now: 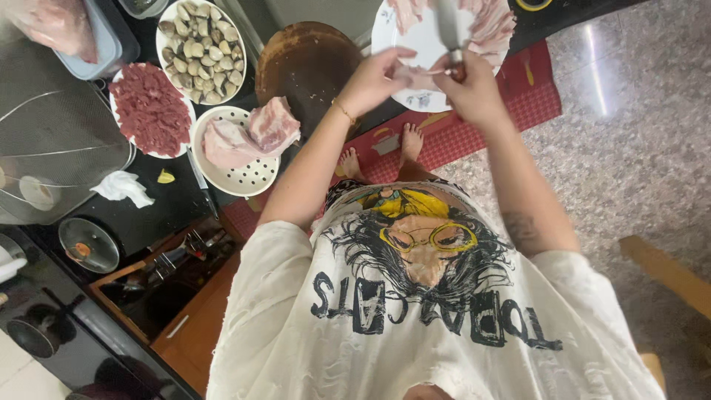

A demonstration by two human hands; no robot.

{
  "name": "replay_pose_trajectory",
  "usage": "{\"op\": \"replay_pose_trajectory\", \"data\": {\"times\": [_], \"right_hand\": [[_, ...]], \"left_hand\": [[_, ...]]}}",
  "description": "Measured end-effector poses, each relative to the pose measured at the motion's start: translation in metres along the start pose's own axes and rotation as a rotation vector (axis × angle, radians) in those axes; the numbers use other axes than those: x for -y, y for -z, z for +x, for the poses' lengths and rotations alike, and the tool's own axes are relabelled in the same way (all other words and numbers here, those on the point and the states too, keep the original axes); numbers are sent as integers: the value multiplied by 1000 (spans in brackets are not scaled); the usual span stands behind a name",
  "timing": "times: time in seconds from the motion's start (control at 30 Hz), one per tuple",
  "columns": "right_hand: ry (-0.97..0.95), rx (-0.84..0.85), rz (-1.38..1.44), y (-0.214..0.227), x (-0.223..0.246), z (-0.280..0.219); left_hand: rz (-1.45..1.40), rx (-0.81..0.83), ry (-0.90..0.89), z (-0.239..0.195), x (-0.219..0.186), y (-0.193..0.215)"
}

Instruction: The person slices raw meat into thin pieces with a knife on a wooden cutting board and places the slices onto a white plate.

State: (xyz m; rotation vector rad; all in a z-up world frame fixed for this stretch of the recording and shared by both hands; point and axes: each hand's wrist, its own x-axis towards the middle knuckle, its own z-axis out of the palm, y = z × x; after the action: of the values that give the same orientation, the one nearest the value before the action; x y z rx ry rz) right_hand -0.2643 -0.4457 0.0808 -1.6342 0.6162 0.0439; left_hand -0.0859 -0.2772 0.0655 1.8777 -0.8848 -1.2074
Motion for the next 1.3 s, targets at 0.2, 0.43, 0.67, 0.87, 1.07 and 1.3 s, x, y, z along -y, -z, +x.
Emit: {"op": "replay_pose_trajectory", "data": {"times": [0.2, 0.43, 0.67, 0.87, 1.07, 1.3], "right_hand": [[163, 559, -677, 41, 49, 66], [343, 536, -812, 49, 67, 83], [259, 106, -360, 69, 27, 47], [70, 74, -262, 76, 24, 4], [-25, 21, -180, 81, 9, -14], [9, -62, -177, 92, 0, -24]], "left_hand": [[-18, -56, -157, 9, 8, -22], [-268, -148, -245, 16, -10, -17], [-228, -563, -16, 53, 48, -37], [-190, -833, 177, 111, 94, -47], [-15, -963, 156, 129, 118, -49], [444, -775, 186, 104, 95, -34]]}}
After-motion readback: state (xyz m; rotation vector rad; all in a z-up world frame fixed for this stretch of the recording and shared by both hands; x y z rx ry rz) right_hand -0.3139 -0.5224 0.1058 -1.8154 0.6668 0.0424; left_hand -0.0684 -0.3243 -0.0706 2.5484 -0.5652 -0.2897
